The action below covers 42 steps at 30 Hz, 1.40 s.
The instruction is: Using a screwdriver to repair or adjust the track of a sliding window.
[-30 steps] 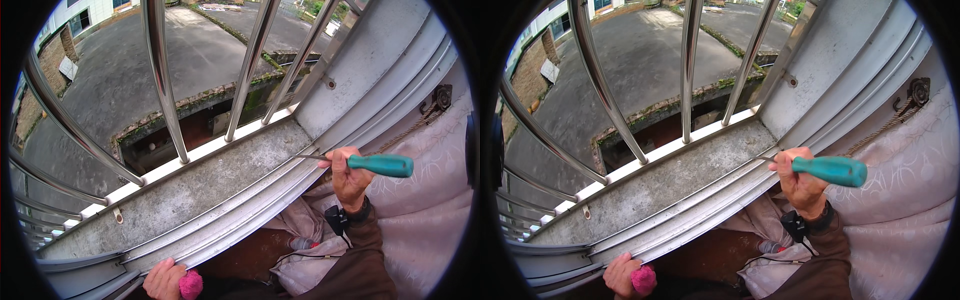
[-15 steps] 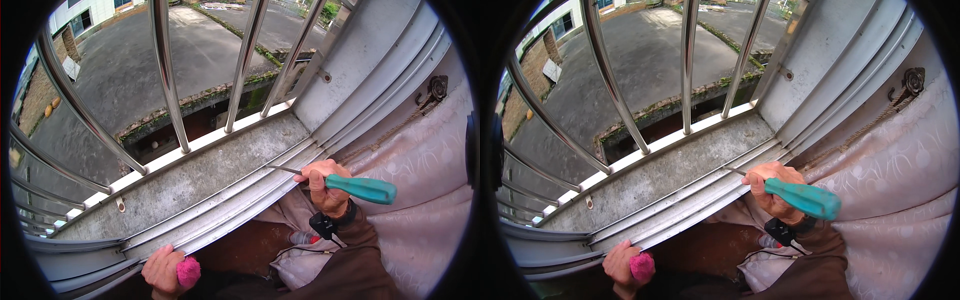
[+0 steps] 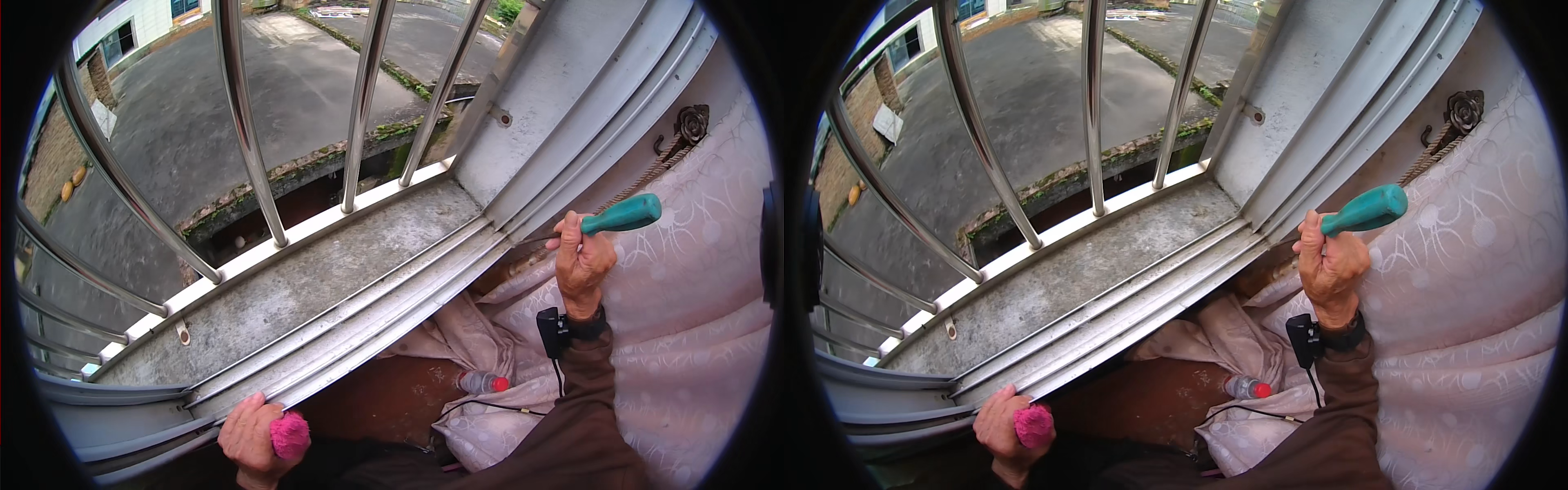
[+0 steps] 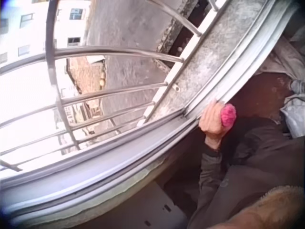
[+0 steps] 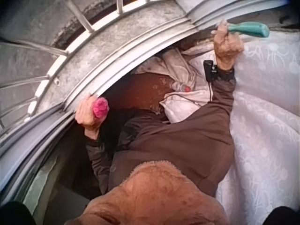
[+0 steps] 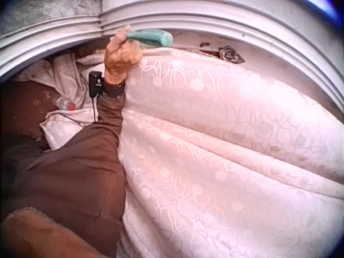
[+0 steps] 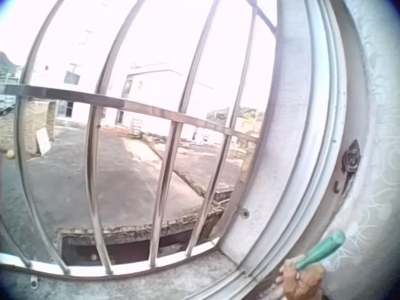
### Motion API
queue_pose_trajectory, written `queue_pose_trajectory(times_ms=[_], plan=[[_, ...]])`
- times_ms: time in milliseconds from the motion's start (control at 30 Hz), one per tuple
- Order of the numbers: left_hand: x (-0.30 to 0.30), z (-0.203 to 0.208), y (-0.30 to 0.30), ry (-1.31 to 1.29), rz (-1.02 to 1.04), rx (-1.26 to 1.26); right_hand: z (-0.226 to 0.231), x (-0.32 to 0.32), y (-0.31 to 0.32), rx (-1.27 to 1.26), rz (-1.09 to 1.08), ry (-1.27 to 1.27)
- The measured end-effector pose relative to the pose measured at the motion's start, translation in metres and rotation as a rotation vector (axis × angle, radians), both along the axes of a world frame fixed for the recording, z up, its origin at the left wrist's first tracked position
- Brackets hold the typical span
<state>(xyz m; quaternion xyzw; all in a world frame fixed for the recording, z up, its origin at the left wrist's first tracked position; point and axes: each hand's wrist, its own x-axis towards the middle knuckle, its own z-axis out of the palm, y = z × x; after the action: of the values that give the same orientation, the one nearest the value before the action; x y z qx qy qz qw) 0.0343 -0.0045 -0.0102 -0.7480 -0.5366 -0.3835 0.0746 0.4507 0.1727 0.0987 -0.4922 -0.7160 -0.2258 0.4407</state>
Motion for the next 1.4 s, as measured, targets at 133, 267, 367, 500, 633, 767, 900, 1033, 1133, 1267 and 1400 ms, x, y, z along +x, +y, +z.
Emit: queue_pose_trajectory(times_ms=[133, 267, 367, 500, 633, 767, 900, 1033, 1133, 1267, 1400], plan=[[0.0, 0.002, 0.0, 0.004, 0.0, -0.002, -0.012, 0.01, 0.01, 0.006, -0.002, -0.079], [0.0, -0.001, -0.001, 0.011, 0.005, -0.003, -0.022, 0.02, 0.011, -0.019, -0.049, -0.097], [-0.001, -0.003, 0.0, 0.016, 0.011, -0.005, -0.026, 0.019, 0.012, -0.034, -0.033, -0.047], [-0.003, -0.003, -0.005, 0.066, 0.023, -0.007, -0.028, 0.011, 0.011, -0.036, 0.046, -0.053], [0.002, 0.001, -0.001, 0.004, 0.023, -0.014, -0.024, 0.001, 0.007, -0.055, 0.118, -0.023], [0.001, 0.002, -0.002, 0.009, 0.028, -0.02, -0.009, -0.016, -0.009, -0.057, 0.177, 0.316], [0.002, 0.002, -0.002, -0.008, 0.024, -0.015, -0.013, 0.002, -0.004, -0.064, 0.073, 0.134], [0.002, 0.002, -0.001, -0.016, 0.017, -0.012, -0.029, 0.02, 0.004, -0.041, 0.03, -0.071], [0.002, 0.002, -0.001, -0.007, 0.017, -0.013, -0.034, 0.018, 0.008, -0.043, 0.149, -0.081], [0.002, 0.003, -0.002, 0.014, 0.037, -0.01, -0.037, 0.016, 0.004, -0.054, 0.334, -0.138], [-0.001, -0.002, -0.003, 0.016, 0.06, -0.007, -0.023, 0.004, -0.017, -0.125, 0.38, 0.01]])
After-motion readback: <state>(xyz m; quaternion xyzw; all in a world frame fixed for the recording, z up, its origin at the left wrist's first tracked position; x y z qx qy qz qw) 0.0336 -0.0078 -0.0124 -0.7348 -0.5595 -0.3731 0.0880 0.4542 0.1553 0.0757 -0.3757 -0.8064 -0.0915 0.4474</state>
